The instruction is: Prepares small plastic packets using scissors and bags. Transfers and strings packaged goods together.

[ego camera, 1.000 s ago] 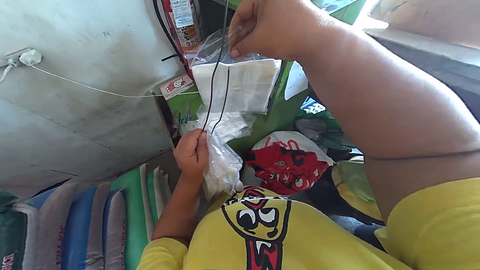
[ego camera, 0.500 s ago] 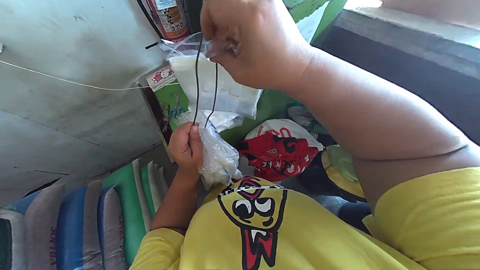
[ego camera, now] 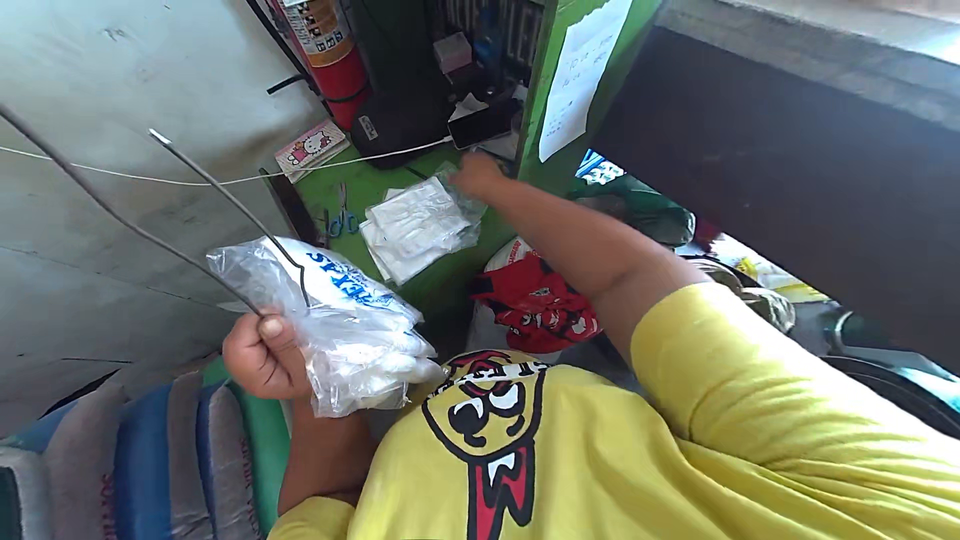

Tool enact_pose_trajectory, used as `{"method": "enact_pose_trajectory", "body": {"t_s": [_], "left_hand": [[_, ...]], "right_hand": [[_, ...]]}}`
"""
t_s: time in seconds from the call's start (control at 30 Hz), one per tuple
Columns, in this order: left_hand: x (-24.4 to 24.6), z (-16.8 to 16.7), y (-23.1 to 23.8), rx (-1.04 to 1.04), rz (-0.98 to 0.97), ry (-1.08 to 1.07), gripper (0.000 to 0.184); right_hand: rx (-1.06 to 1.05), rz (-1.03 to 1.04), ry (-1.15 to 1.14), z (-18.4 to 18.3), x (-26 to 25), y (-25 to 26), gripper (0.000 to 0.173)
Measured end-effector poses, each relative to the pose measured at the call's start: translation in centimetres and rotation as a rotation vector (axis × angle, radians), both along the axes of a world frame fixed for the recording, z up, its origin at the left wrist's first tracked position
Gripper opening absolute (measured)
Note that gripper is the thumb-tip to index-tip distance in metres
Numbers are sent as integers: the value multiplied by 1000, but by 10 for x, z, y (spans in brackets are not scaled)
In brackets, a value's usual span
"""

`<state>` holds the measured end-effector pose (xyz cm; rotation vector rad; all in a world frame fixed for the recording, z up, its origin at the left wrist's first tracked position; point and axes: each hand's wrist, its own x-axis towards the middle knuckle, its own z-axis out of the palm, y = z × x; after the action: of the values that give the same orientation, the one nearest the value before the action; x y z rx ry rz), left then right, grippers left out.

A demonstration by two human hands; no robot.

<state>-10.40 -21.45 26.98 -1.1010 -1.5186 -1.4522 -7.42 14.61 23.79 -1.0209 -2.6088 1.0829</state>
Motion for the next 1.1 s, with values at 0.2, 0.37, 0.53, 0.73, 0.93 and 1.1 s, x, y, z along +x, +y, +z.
{"method": "enact_pose_trajectory", "body": {"t_s": [0.2,0.37,0.53,0.73,0.93,1.1], "left_hand": [[-3,-2,-9,-12,50,-12,25],[-9,-13,-8,2,27,-31,23],[-9,-15,4,-1,15,-43,24],[-11,-15,18,-55,33,-19,26],[-13,-17,38,-127,38,15,29],[-9,-16,51,-139,70,26,30]], "right_hand": [[-23,-55,-463,-44,-14,-7,59],[2,-49,-276,-47,-29,10,53],[191,203,-25,24,-54,9,46],[287,413,173,134,-47,-44,26],[393,433,307,201,-11,-76,16],[461,483,486,208,12,-86,17]]}}
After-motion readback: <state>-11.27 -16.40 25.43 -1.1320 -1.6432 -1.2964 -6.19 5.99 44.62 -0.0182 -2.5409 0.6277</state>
